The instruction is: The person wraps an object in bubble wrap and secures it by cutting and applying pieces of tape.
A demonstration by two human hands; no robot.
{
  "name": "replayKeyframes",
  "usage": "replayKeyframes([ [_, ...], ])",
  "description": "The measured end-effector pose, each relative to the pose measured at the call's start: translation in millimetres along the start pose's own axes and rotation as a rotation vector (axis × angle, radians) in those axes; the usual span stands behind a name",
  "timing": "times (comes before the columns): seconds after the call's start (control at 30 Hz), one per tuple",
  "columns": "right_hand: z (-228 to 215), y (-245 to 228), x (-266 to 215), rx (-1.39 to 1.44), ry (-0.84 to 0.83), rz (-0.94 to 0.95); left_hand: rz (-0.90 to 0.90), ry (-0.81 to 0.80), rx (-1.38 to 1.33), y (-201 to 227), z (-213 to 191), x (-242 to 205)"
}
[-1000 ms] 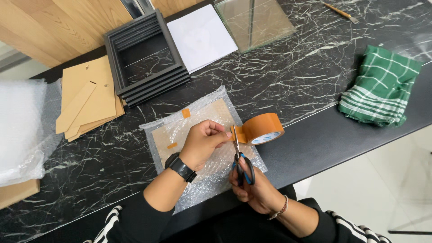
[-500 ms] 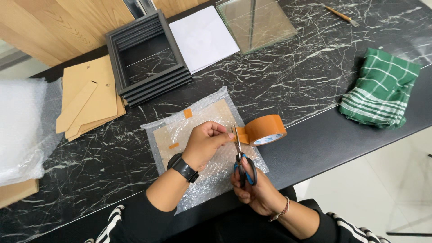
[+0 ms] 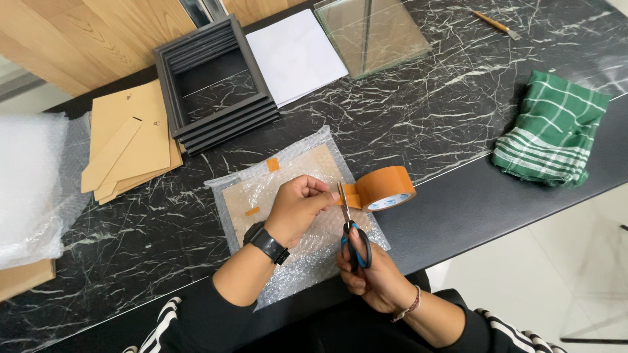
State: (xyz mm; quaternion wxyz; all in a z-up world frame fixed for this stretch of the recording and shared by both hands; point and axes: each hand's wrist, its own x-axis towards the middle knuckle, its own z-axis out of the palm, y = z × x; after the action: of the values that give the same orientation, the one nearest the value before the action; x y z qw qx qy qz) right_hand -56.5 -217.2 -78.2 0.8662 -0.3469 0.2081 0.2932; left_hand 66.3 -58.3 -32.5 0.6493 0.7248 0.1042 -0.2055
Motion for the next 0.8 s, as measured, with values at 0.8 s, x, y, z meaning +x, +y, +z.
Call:
replayKeyframes([
  [0.8, -114, -198, -60, -1.132, 0.801, -0.679, -0.023, 0.002, -0.137, -9, -57, -75],
])
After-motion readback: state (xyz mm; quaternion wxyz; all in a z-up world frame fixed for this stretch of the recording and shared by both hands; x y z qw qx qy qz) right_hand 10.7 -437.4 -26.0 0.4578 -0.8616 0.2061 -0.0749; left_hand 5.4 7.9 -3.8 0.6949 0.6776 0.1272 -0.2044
